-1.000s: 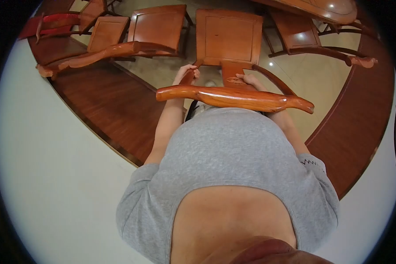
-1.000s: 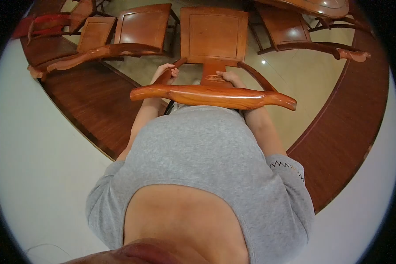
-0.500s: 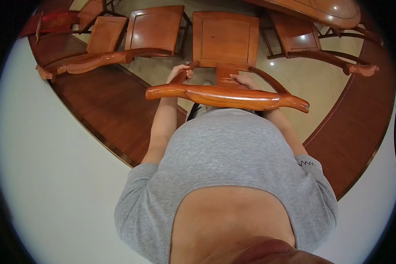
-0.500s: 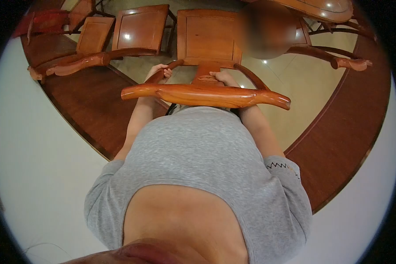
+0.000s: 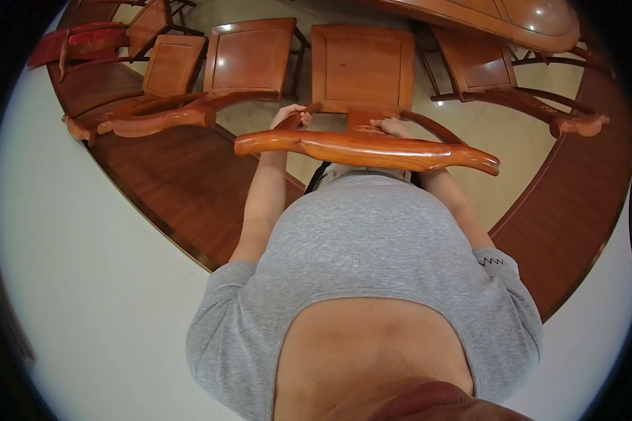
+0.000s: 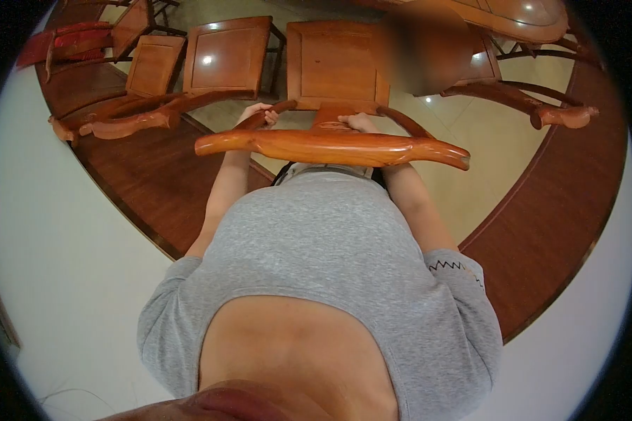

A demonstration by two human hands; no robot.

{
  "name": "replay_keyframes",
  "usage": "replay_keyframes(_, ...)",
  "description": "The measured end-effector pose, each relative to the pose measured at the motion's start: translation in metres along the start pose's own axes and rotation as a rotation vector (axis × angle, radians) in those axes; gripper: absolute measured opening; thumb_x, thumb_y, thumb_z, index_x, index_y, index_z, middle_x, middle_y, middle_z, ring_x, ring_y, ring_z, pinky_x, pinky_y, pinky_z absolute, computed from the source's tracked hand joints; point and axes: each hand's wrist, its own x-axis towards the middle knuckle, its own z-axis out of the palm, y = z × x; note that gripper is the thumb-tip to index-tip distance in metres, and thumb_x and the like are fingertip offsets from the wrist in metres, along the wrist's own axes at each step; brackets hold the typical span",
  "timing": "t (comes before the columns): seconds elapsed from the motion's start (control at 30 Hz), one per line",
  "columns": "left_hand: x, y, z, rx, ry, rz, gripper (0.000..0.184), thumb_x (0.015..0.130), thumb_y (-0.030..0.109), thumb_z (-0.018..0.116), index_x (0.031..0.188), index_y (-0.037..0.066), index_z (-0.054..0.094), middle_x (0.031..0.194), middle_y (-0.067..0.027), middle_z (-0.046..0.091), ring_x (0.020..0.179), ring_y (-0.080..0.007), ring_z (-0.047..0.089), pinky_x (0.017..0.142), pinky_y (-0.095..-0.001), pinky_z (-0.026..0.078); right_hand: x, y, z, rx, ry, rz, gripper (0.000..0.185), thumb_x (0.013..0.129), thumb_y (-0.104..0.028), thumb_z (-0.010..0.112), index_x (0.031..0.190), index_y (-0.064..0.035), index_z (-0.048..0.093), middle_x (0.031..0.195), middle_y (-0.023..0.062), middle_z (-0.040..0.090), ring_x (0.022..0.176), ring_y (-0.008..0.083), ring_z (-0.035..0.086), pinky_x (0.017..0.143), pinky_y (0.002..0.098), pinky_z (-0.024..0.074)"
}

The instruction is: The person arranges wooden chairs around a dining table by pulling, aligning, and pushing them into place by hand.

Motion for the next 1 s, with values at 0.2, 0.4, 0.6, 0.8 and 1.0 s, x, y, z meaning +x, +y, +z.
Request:
replay_keyframes(0.2, -0.002, 0.004, 0.006, 0.003, 0.085, 0.019, 0.010, 0.082, 0.012, 0.050, 0.076, 0.008, 0.043, 0.068, -0.0020, 0.050, 0.061, -0.0069, 0.052, 0.052, -0.0193, 0.042, 0.022, 0.003, -0.003, -0.071, 0.025, 0.053, 0.031, 0.083, -0.027, 0.059, 0.083, 0.0048, 0.062, 0.078, 0.0083, 0.061, 0.065, 0.0162, 0.055, 0.058, 0.0320, 0.0434)
replay_keyframes(0.4, -0.006, 0.008, -0.001, 0.239, 0.116, 0.097, 0.017, 0.081, 0.015, 0.052, 0.068, 0.014, 0.041, 0.067, 0.0006, 0.051, 0.061, -0.0053, 0.051, 0.050, -0.0184, 0.038, 0.006, -0.001, 0.002, -0.134, 0.026, 0.060, 0.031, 0.083, -0.027, 0.059, 0.084, 0.0035, 0.061, 0.080, 0.0084, 0.061, 0.067, 0.0168, 0.056, 0.058, 0.0329, 0.0435)
replay_keyframes(0.6, -0.012, 0.000, -0.003, 0.191, 0.107, 0.262, 0.016, 0.079, 0.013, 0.055, 0.068, 0.013, 0.044, 0.065, 0.0027, 0.048, 0.065, -0.0074, 0.052, 0.054, -0.0189, 0.037, -0.053, -0.037, 0.019, -0.054, -0.121, -0.091, 0.030, 0.083, -0.027, 0.057, 0.089, 0.0017, 0.059, 0.086, 0.0100, 0.060, 0.073, 0.0177, 0.056, 0.062, 0.0321, 0.0437)
replay_keyframes(0.8, -0.034, -0.014, 0.028, 0.211, 0.081, 0.343, 0.013, 0.078, 0.013, 0.057, 0.071, 0.010, 0.047, 0.066, 0.0002, 0.050, 0.065, -0.0102, 0.053, 0.055, -0.0210, 0.040, -0.091, -0.046, 0.017, -0.129, -0.128, -0.289, 0.030, 0.086, -0.025, 0.052, 0.101, 0.0015, 0.054, 0.098, 0.0118, 0.057, 0.084, 0.0196, 0.054, 0.073, 0.0327, 0.0422)
replay_keyframes(1.0, 0.008, 0.018, -0.035, 0.295, 0.064, 0.239, 0.008, 0.079, 0.012, 0.055, 0.073, 0.008, 0.052, 0.067, -0.0027, 0.054, 0.062, -0.0123, 0.054, 0.058, -0.0202, 0.045, -0.134, -0.046, 0.025, -0.204, -0.136, -0.488, 0.033, 0.089, -0.023, 0.048, 0.112, 0.0012, 0.049, 0.109, 0.0137, 0.053, 0.096, 0.0214, 0.052, 0.083, 0.0332, 0.0408)
